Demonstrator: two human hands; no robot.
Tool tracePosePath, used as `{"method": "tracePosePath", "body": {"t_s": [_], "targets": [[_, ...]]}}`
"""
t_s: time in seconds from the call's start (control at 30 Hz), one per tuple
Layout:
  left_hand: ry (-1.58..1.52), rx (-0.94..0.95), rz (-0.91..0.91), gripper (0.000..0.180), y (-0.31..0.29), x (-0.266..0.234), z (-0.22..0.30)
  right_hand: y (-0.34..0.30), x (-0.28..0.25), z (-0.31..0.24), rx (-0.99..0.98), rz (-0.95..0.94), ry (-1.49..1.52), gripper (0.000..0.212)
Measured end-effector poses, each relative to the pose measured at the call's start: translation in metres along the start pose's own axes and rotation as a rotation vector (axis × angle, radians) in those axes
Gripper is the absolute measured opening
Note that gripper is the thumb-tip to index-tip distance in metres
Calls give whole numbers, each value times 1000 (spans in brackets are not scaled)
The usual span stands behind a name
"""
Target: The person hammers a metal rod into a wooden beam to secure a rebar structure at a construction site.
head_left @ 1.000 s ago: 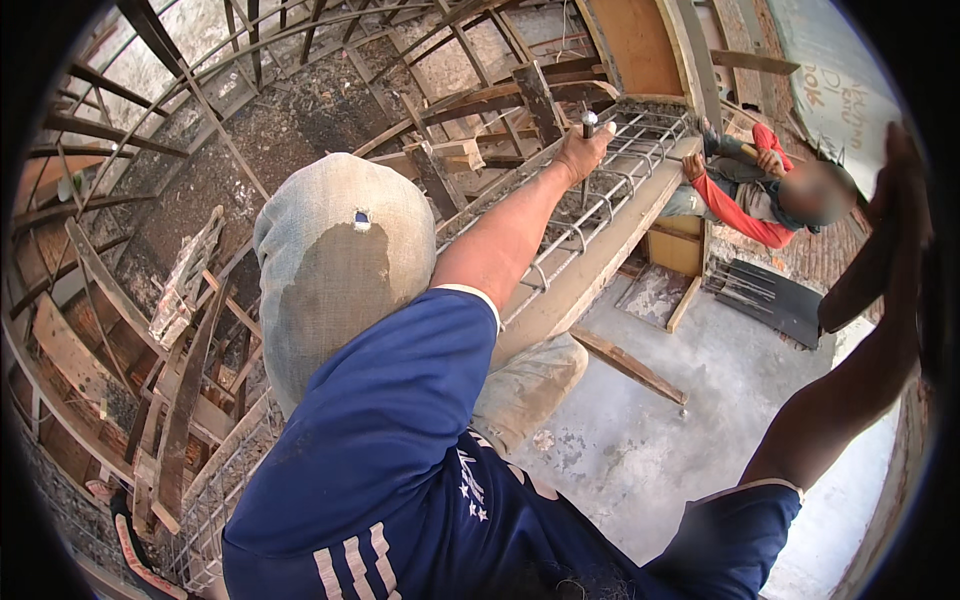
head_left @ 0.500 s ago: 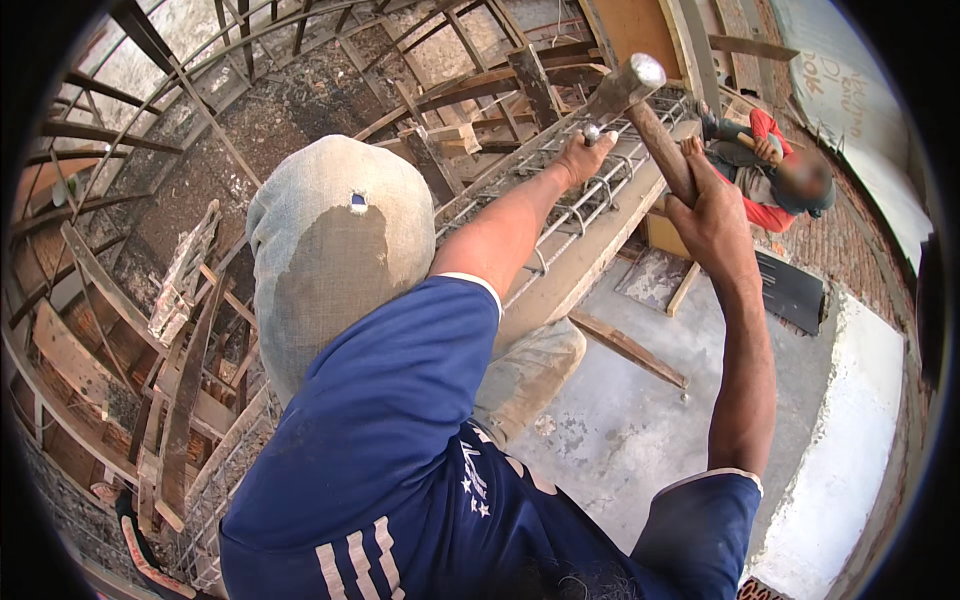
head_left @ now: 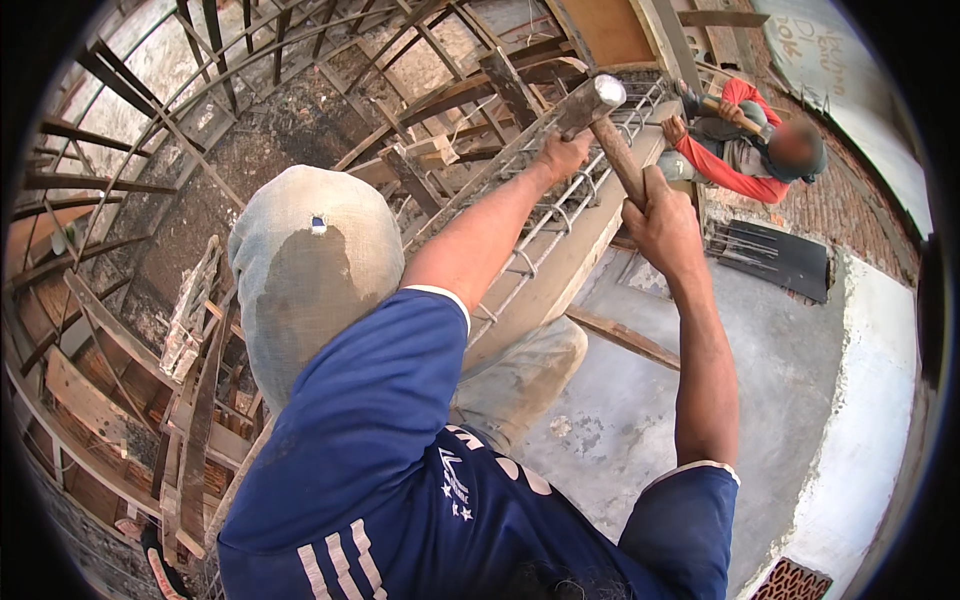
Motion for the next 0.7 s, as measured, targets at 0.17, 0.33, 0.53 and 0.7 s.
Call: {"method": "tracePosePath", "body": {"t_s": [0.17,0.33,0.53,0.7], "targets": [[23,-333,223,62,-18,-56,5,-111,102,75,430,-220,561,17],[-217,-757,398,85,-49,-33,-23,-276,161,119,894,-364,1185,14],[-540,-602,507,59,-123,68,-93,-403,221,167,1138,-344,1630,12],[-605,-585,478,54,-156,78,-102,-426,226,230,1094,-350,1696,14]]}}
Point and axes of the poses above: each hand's wrist, its own y-axis towards the middle knuckle, its own x-axis out of the palm, z = x × y, the point moved 5 cm from there along y, towards the middle knuckle, and after that the axes turned 15 degrees about -y, right-handed, at the moved point
